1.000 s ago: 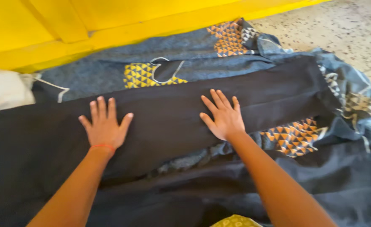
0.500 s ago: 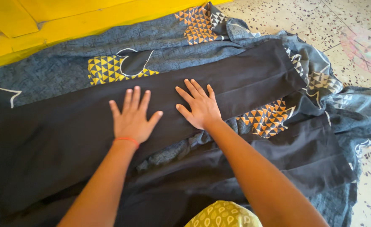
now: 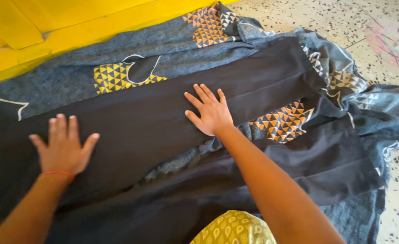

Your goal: The person folds a light-colored shirt and then a pair of dark trousers on a patterned cloth spread on the floor. The shirt is folded into a compact rectangle and set aside, followed by folding the trousers lengthwise and then into a smaller bundle.

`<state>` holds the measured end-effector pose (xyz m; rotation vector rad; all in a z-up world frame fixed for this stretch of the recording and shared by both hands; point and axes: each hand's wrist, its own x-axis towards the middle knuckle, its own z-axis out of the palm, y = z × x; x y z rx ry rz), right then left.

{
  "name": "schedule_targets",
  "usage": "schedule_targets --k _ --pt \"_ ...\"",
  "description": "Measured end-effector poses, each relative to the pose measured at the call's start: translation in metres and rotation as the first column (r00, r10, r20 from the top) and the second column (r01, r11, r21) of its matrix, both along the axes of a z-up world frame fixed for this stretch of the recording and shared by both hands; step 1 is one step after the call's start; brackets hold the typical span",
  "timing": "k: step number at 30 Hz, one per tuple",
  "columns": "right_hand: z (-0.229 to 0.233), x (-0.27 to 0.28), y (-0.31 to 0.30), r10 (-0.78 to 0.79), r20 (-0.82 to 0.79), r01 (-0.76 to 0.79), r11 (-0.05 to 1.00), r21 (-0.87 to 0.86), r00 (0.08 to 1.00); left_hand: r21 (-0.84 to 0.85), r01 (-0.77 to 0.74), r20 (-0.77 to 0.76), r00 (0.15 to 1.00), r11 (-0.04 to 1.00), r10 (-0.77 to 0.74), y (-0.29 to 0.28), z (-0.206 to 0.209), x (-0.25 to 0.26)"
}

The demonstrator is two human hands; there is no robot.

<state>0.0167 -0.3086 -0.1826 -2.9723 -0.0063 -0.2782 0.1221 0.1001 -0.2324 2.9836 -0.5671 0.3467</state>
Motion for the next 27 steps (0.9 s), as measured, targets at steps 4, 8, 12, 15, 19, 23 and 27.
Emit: schedule_targets --k 4,8,12,15,19,23,27 --pt "-0.002 -0.002 -0.002 0.000 0.018 -0.001 1.000 0.012 1.000 -0.076 0.036 -0.089 0.995 0.996 -0.043 -0.097 0.002 -0.008" --pt "-0.006 0.000 -0.003 0.003 0.028 -0.004 1.000 0.020 1.000 -0.033 0.047 -0.277 0.959 0.998 -0.054 -0.217 0.020 -0.017" --pt "-0.008 0.001 -0.005 0.009 0.046 -0.009 1.000 0.013 0.999 -0.232 0.216 -0.244 0.931 0.948 -0.272 -0.277 0.027 -0.037" --pt "-0.009 0.002 -0.005 0.015 0.059 -0.016 1.000 0.010 0.998 -0.196 0.253 -0.184 0.940 0.948 -0.289 -0.259 0.023 -0.043" --pt "-0.009 -0.001 -0.006 0.006 0.051 -0.007 1.000 0.023 0.999 -0.139 0.242 -0.162 0.951 0.960 -0.263 -0.220 0.021 -0.036" --pt "-0.005 0.000 -0.003 0.011 0.056 -0.013 1.000 0.025 0.998 -0.119 0.158 -0.164 0.971 0.980 -0.176 -0.178 0.025 -0.026" --pt "-0.004 -0.001 -0.003 0.012 0.058 -0.014 0.999 0.033 0.998 -0.089 0.063 -0.189 0.979 0.994 -0.079 -0.120 0.020 -0.015"
